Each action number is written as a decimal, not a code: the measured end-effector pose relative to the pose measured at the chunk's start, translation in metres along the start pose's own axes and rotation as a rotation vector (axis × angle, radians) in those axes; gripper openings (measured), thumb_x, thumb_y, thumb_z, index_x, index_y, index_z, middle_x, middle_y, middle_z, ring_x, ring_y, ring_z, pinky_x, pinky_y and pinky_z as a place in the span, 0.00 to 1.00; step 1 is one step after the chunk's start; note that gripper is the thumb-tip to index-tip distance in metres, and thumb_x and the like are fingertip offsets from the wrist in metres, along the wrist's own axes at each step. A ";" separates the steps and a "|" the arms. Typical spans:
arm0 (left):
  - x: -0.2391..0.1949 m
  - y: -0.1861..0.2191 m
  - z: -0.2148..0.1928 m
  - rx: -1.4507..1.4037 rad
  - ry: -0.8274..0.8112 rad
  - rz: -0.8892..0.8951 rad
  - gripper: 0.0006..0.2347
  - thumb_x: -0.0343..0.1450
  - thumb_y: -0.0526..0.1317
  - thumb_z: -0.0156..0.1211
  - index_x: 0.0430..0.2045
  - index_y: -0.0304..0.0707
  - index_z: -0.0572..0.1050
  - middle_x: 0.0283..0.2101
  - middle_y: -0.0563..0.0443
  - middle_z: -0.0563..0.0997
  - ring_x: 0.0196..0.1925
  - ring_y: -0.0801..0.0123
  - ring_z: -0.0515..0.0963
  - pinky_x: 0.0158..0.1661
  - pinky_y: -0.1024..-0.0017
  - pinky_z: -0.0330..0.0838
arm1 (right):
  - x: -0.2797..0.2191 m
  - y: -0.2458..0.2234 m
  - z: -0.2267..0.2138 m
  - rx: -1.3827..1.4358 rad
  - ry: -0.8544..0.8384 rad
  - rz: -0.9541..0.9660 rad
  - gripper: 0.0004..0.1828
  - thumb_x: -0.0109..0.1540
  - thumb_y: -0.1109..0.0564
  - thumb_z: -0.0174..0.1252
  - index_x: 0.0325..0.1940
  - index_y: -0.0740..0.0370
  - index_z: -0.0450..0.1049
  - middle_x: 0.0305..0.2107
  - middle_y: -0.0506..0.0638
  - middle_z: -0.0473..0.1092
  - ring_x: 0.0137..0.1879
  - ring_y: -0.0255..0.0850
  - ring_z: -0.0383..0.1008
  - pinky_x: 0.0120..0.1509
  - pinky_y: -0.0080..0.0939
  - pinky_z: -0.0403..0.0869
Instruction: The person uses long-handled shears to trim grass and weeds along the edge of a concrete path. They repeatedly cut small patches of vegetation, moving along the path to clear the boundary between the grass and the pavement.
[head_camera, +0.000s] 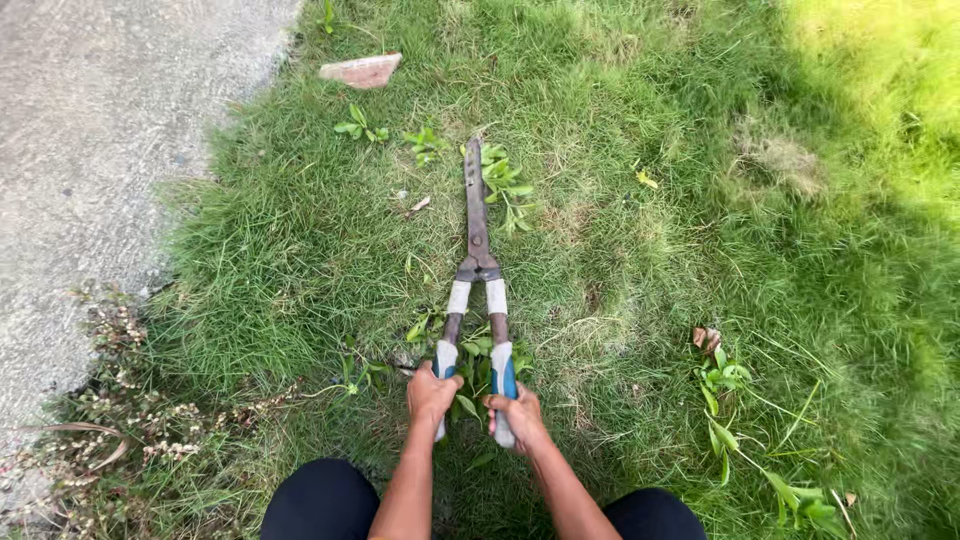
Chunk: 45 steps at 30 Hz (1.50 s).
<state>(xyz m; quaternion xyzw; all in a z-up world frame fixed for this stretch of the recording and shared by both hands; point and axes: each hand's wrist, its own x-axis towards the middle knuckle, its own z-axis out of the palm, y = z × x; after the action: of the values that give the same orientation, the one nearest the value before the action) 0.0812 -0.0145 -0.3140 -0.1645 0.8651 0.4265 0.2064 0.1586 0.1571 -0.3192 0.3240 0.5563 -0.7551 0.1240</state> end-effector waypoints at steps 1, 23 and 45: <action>-0.004 -0.007 0.002 0.017 0.004 0.002 0.23 0.55 0.46 0.71 0.41 0.33 0.78 0.40 0.32 0.84 0.44 0.44 0.84 0.49 0.57 0.76 | -0.004 0.004 -0.012 -0.024 -0.013 -0.008 0.19 0.56 0.69 0.60 0.50 0.75 0.66 0.22 0.55 0.71 0.16 0.41 0.70 0.19 0.41 0.74; 0.071 0.019 -0.070 0.167 0.009 0.046 0.25 0.55 0.43 0.70 0.49 0.43 0.78 0.40 0.43 0.86 0.41 0.58 0.86 0.46 0.61 0.78 | 0.025 -0.096 -0.019 -0.071 -0.094 0.017 0.26 0.57 0.64 0.63 0.57 0.76 0.69 0.22 0.55 0.72 0.19 0.39 0.69 0.20 0.37 0.73; 0.002 0.026 -0.033 0.095 0.054 -0.029 0.24 0.58 0.45 0.72 0.47 0.35 0.77 0.40 0.34 0.84 0.43 0.46 0.84 0.46 0.55 0.78 | -0.001 -0.013 0.029 0.035 -0.035 -0.048 0.18 0.58 0.64 0.61 0.50 0.75 0.67 0.21 0.55 0.70 0.18 0.41 0.70 0.19 0.40 0.74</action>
<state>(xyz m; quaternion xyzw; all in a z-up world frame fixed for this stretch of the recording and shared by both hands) 0.0607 -0.0261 -0.2791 -0.1787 0.8871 0.3773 0.1966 0.1424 0.1347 -0.3041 0.2991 0.5485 -0.7731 0.1099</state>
